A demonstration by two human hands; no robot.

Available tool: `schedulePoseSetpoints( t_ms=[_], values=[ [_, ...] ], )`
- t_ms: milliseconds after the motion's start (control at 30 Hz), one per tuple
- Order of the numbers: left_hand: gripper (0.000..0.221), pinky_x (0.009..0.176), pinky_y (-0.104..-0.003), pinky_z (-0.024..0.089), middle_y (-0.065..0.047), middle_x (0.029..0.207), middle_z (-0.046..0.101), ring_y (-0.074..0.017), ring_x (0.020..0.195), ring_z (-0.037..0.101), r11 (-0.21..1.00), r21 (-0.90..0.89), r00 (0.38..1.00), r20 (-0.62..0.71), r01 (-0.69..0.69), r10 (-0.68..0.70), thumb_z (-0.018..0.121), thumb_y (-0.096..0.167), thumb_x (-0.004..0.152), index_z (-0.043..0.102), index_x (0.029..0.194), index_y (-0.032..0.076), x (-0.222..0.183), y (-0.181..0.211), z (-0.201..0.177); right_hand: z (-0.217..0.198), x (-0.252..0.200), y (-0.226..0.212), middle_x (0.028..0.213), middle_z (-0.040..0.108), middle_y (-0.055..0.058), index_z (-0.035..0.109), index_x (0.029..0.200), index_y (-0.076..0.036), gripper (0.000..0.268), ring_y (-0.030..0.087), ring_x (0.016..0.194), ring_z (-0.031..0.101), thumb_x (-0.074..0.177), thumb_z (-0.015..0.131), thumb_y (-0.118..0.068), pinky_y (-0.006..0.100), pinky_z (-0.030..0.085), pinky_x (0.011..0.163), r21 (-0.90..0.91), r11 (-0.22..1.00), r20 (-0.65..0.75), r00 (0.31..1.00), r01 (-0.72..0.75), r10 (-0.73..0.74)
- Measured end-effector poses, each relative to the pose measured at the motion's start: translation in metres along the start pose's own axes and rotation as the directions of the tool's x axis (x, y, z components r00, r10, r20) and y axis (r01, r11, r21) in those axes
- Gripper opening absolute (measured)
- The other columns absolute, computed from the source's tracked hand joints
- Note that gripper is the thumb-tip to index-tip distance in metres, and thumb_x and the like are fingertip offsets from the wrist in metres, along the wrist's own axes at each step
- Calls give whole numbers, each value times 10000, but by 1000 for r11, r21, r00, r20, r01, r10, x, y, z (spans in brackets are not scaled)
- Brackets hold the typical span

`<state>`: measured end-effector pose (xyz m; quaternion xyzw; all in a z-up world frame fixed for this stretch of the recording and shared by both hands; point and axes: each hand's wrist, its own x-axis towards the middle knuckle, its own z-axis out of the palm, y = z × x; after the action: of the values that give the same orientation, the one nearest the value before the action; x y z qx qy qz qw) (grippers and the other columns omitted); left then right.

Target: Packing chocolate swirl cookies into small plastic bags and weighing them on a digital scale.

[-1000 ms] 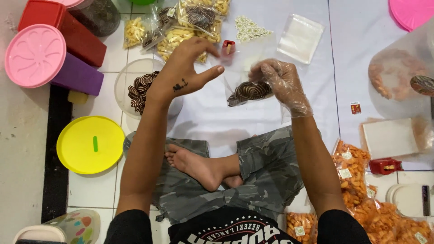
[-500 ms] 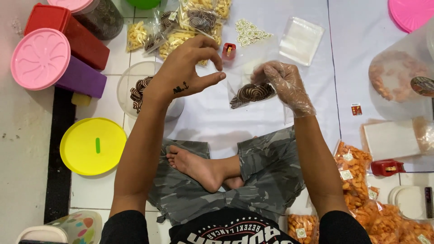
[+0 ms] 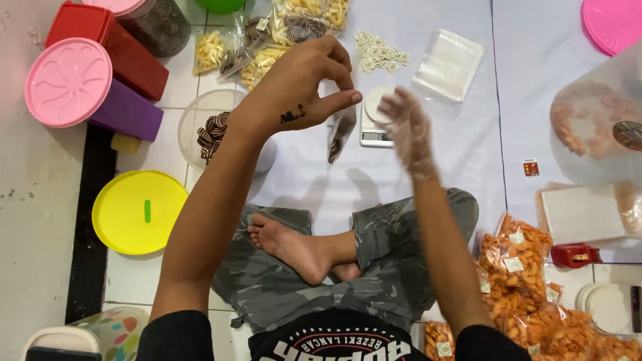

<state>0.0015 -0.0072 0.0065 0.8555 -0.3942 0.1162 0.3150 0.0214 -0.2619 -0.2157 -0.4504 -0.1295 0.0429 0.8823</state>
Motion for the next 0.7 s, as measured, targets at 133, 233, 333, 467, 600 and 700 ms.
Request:
schedulePoseSetpoints(
  t_ms=[133, 233, 333, 467, 600, 700],
  values=[
    [128, 754, -363, 502, -84, 946, 592, -234, 815, 585, 1000, 29, 1000, -9, -7, 8, 817, 138, 905, 802, 828, 38, 7, -2, -4, 46, -49, 43, 1287, 583, 168, 444, 1483, -86, 903, 288, 1115, 597, 797, 596, -653, 486, 522, 902, 200, 899, -264, 862, -391, 433],
    [154, 768, -394, 483, -64, 822, 591, -257, 853, 553, 986, 161, 997, -57, 52, -43, 785, 169, 903, 814, 815, 46, 7, -3, -3, 93, -72, 49, 1419, 476, 305, 334, 1498, 19, 1083, 368, 1230, 546, 722, 561, -701, 440, 552, 930, -14, 851, -178, 839, -525, 514],
    [210, 803, -415, 488, 1, 559, 614, -246, 748, 573, 958, 263, 985, -154, 118, -79, 785, 204, 852, 773, 659, 124, 5, -7, 1, 110, -83, 53, 1328, 504, 214, 402, 1370, -28, 1030, 339, 1183, 578, 733, 638, -803, 480, 579, 920, -706, 705, -232, 962, -62, -148],
    [260, 874, -433, 400, 25, 521, 600, -208, 705, 552, 960, 232, 977, -178, 157, -117, 768, 228, 897, 781, 660, 122, 8, -10, 8, 131, -73, 26, 1228, 547, 141, 493, 1206, -48, 733, 326, 1152, 572, 778, 821, -544, 455, 461, 1040, -961, 188, 50, 795, 203, -605],
    [275, 844, -434, 384, 41, 503, 579, -182, 670, 515, 953, 237, 956, -268, 189, -123, 800, 237, 877, 772, 620, 143, 16, -9, 16, 125, -55, 21, 1163, 656, 89, 673, 938, -104, 286, 274, 1131, 616, 858, 828, -330, 432, 460, 1006, -995, -5, 76, 750, 96, -657],
    [290, 727, -416, 401, 45, 446, 569, -156, 403, 407, 948, 232, 919, -375, 219, -120, 778, 185, 862, 759, 580, 119, 23, -8, 17, 107, -44, 22, 1064, 720, 54, 685, 872, -119, 118, 222, 1043, 674, 907, 781, -177, 401, 557, 965, -992, -44, 116, 702, 119, -703]
  ],
)
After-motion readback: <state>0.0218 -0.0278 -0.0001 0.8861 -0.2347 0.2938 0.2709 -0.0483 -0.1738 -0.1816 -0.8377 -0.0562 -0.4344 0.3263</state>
